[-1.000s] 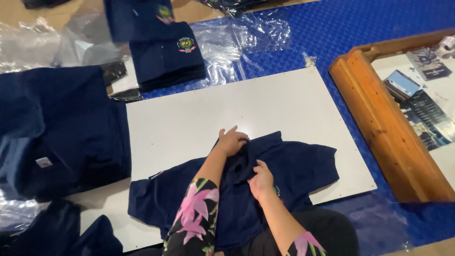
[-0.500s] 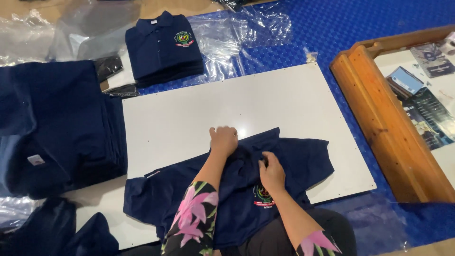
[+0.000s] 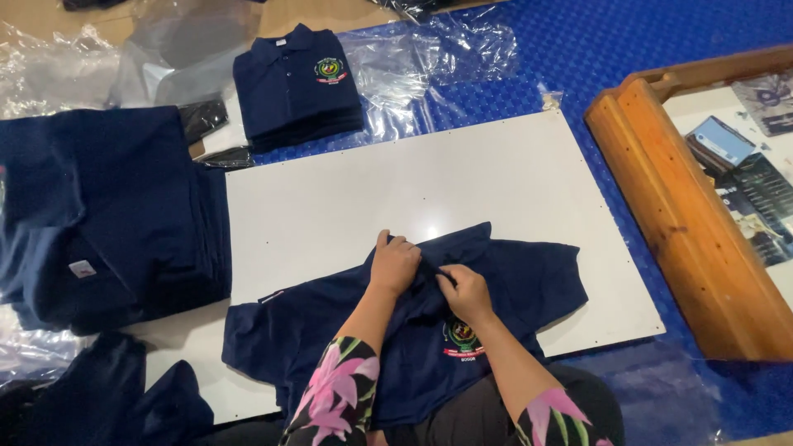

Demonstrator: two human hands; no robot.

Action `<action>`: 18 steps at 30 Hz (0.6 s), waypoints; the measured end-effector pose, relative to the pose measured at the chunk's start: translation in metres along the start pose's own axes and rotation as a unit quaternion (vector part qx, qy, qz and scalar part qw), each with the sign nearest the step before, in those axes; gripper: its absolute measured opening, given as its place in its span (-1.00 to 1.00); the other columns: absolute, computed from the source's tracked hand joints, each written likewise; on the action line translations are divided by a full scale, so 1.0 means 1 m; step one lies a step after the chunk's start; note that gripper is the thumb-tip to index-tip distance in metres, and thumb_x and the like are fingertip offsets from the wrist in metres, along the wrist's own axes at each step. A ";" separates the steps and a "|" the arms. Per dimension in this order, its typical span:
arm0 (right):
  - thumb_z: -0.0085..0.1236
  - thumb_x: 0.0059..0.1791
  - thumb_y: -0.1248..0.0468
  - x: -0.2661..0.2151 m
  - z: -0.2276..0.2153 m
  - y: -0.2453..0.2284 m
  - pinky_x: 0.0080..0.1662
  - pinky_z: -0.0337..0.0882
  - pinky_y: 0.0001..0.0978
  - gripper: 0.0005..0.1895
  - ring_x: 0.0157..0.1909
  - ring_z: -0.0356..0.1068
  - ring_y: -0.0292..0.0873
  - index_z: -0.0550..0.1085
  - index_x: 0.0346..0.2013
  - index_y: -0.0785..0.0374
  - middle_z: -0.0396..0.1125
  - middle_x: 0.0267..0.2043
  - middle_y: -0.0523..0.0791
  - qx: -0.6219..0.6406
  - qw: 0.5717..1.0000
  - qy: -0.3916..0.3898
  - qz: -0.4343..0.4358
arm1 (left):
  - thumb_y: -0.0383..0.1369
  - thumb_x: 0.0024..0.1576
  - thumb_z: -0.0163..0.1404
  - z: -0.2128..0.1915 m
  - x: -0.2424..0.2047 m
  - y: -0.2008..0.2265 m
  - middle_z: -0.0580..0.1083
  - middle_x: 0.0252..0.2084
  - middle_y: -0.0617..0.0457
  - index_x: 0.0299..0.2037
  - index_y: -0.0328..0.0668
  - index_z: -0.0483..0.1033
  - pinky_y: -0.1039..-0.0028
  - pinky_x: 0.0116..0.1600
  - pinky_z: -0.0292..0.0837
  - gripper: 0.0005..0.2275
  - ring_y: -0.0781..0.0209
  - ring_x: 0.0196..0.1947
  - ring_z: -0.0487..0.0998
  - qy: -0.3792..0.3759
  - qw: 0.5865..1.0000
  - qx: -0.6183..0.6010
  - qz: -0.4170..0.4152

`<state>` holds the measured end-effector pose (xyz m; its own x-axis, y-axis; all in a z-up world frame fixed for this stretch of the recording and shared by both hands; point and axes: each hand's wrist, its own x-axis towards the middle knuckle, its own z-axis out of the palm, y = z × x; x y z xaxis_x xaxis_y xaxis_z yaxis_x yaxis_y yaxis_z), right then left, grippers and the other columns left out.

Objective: Folding a navy blue polo shirt on a white board placed on the floor.

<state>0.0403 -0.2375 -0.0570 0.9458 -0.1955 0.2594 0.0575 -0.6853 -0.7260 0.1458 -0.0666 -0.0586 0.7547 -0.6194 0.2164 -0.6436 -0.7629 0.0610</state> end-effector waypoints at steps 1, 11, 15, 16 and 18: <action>0.27 -0.01 0.15 0.002 -0.002 0.002 -0.16 0.54 -0.36 -0.89 -0.13 0.56 -0.13 0.64 -0.24 0.02 0.55 -0.25 -0.23 0.002 1.000 -0.002 0.001 | -0.24 0.21 0.07 -0.008 0.002 0.002 0.64 -0.19 0.10 -0.21 -0.03 0.64 -0.01 0.43 0.04 -0.87 0.14 0.08 0.55 -0.003 1.000 0.000 -0.001; 0.01 -0.16 0.36 0.017 -0.014 -0.029 0.05 0.36 -0.14 -0.46 0.17 0.38 0.06 0.46 0.13 0.07 0.37 0.17 0.00 -0.253 0.959 0.034 -0.125 | 0.09 0.02 0.16 -0.093 -0.031 0.038 0.51 -0.10 -0.16 0.02 -0.20 0.43 0.08 -0.03 0.55 -0.44 -0.19 -0.05 0.59 -0.145 0.955 -0.147 -0.214; 0.10 -0.02 0.17 0.019 0.015 -0.008 0.11 0.27 -0.22 -0.63 0.09 0.42 -0.15 0.50 0.09 -0.15 0.46 -0.02 -0.26 -0.256 0.951 -0.005 -0.176 | -0.34 0.18 -0.02 -0.057 -0.057 0.038 0.48 -0.10 -0.17 0.16 -0.28 0.36 0.16 -0.02 0.61 -0.64 -0.17 -0.06 0.58 -0.154 0.936 -0.151 -0.278; 0.10 -0.02 0.17 0.019 0.019 -0.005 0.11 0.27 -0.22 -0.63 0.09 0.42 -0.15 0.50 0.09 -0.15 0.46 -0.02 -0.26 -0.252 0.951 -0.005 -0.179 | -0.34 0.18 -0.02 -0.054 -0.064 0.036 0.48 -0.10 -0.17 0.16 -0.28 0.36 0.16 -0.02 0.61 -0.64 -0.17 -0.06 0.58 -0.153 0.935 -0.148 -0.282; 0.22 -0.04 0.05 0.020 0.021 0.003 0.09 0.27 -0.25 -0.71 -0.05 0.42 -0.22 0.53 -0.02 -0.19 0.44 -0.24 -0.34 -0.252 0.952 0.015 -0.171 | -0.34 0.15 -0.06 -0.044 -0.076 0.037 0.48 -0.19 -0.06 -0.09 -0.23 0.57 0.30 -0.03 0.58 -0.78 -0.06 -0.12 0.58 -0.067 0.941 -0.160 -0.291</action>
<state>0.0660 -0.2288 -0.0679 0.8892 0.0846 0.4496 0.1928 -0.9605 -0.2005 0.0591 -0.0391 -0.0295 0.9866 -0.1486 -0.0679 -0.1061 -0.8988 0.4253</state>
